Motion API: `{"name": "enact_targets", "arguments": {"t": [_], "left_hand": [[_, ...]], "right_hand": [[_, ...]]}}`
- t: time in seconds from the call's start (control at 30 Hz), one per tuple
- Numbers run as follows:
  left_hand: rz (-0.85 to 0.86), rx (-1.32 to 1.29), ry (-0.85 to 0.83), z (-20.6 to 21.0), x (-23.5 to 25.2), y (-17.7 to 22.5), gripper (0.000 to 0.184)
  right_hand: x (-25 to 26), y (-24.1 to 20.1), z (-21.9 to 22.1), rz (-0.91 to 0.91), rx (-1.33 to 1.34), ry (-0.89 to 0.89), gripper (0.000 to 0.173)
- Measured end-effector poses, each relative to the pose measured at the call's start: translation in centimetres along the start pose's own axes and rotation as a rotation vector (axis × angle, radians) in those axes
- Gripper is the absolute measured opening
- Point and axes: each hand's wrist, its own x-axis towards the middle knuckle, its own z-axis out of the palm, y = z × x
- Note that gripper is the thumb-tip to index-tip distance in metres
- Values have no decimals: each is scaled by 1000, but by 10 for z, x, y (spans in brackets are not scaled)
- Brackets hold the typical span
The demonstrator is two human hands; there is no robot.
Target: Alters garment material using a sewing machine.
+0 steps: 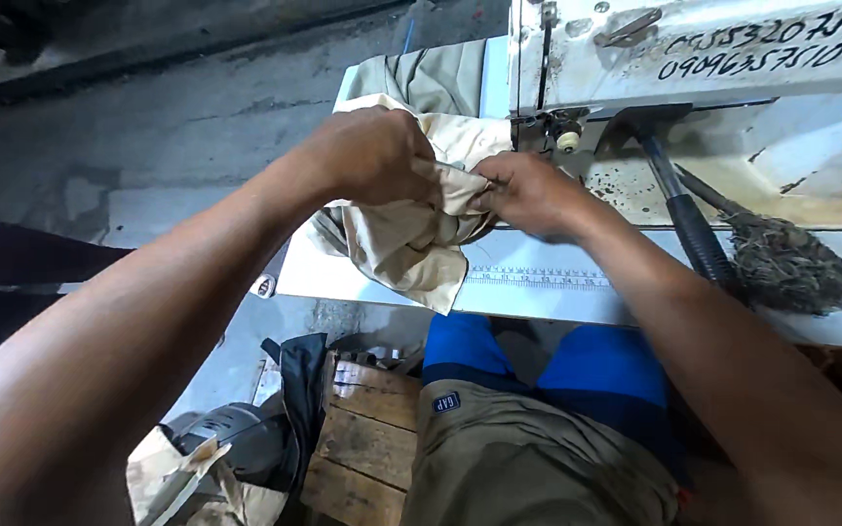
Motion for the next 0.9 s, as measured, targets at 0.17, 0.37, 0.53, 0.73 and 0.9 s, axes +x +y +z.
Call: {"name": "enact_targets", "arguments": {"t": [0.17,0.37,0.53,0.73,0.9], "left_hand": [[161,133,156,2,4,4,13],[233,-72,189,12,5,-4,32],[110,1,119,9,6,-2,29],[211,-62,28,11,18,-11,15],[155,-246,17,12,16,-14,9]], "right_hand": [[5,7,13,-36,55,237,18],[9,6,13,-5,35,203,18],[11,6,13,3,49,160,14],[13,9,18,39,103,270,23],[-30,-14,79,135,93,871,36]]}}
